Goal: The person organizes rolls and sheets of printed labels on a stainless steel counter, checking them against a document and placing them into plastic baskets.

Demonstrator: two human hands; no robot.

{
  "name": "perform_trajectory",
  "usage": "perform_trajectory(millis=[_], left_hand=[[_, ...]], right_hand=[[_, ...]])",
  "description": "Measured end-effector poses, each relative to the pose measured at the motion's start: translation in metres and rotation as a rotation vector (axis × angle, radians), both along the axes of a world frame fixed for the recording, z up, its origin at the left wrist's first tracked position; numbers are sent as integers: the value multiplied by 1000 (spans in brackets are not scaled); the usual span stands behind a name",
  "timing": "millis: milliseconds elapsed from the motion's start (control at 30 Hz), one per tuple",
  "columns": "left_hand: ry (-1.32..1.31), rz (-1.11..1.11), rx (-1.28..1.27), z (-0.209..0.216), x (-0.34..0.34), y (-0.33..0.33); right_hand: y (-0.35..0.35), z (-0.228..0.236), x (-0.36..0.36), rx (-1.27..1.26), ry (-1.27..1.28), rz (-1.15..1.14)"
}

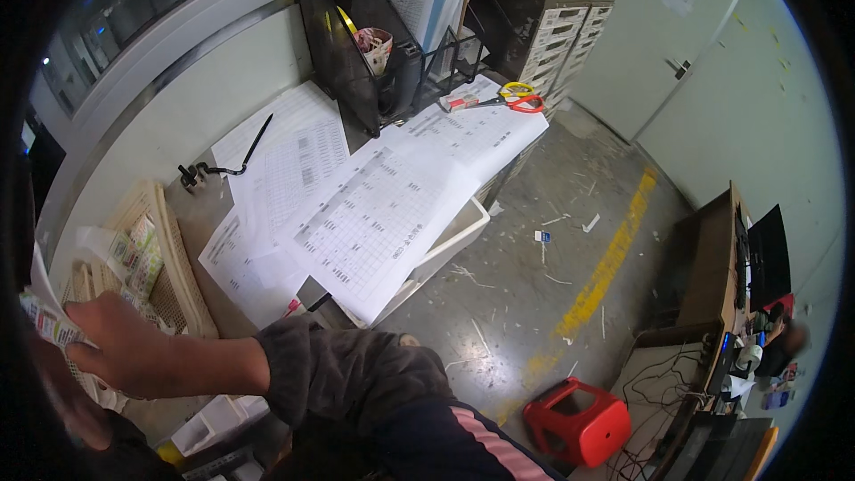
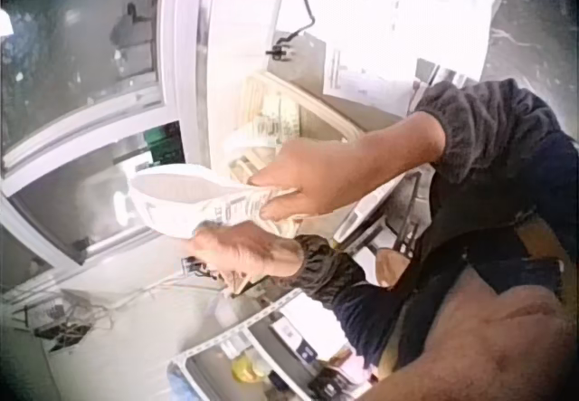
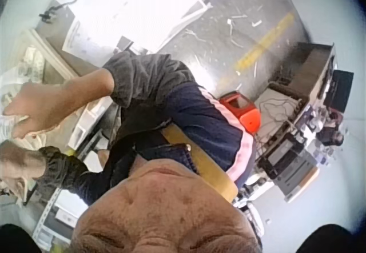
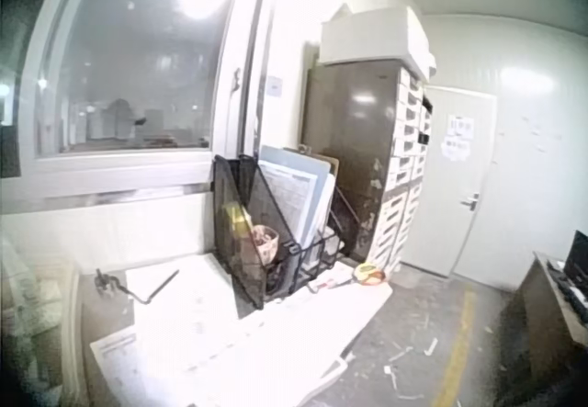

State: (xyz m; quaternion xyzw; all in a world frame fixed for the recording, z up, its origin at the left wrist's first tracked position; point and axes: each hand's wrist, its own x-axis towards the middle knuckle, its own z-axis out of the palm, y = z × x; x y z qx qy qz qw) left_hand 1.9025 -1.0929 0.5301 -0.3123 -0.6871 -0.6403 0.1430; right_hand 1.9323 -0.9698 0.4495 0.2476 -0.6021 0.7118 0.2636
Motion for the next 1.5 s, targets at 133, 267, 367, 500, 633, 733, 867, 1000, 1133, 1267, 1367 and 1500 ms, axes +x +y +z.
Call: perform_trajectory(millis=[133,267,367,500,633,733,867,1000,1133,1267,1367,1500], left_hand=[[-245,-7,-24,-21,-9,-7],[-298,1,-61,-55,-52,-18],[-338,-112,-162,-53,-68,-27],[-403,-32,45,-56,-84,-21],[-474,-25,114,-57,-94,-37],[-483,-91,162,-63,-96,-6],[-438,-283,-7,-46,-85,-17],[-401,-184,-37,-48,-69,-50],[-392,-60,-115,-71,-68,-109],[-402,44,-201,-99,-70,-148],[-436,112,-233,-108,-68,-157],[-346,181,-285,-118,-74,-172]], right_hand=[[-12,-7,-8,-162,41,80],[-3,-15,-14,-267,75,-29],[14,-15,-7,-194,-127,203],[-2,-38,-16,-82,-100,-18],[-14,-58,-22,3,-115,-205],[8,-53,-33,60,-169,-169],[27,-31,-43,-2,-157,-85],[41,3,-59,-62,-301,-139],[50,18,-82,-59,-306,-107],[45,29,-104,-11,-389,-116],[16,22,-118,43,-310,-153],[-12,21,-122,188,-127,-299]])
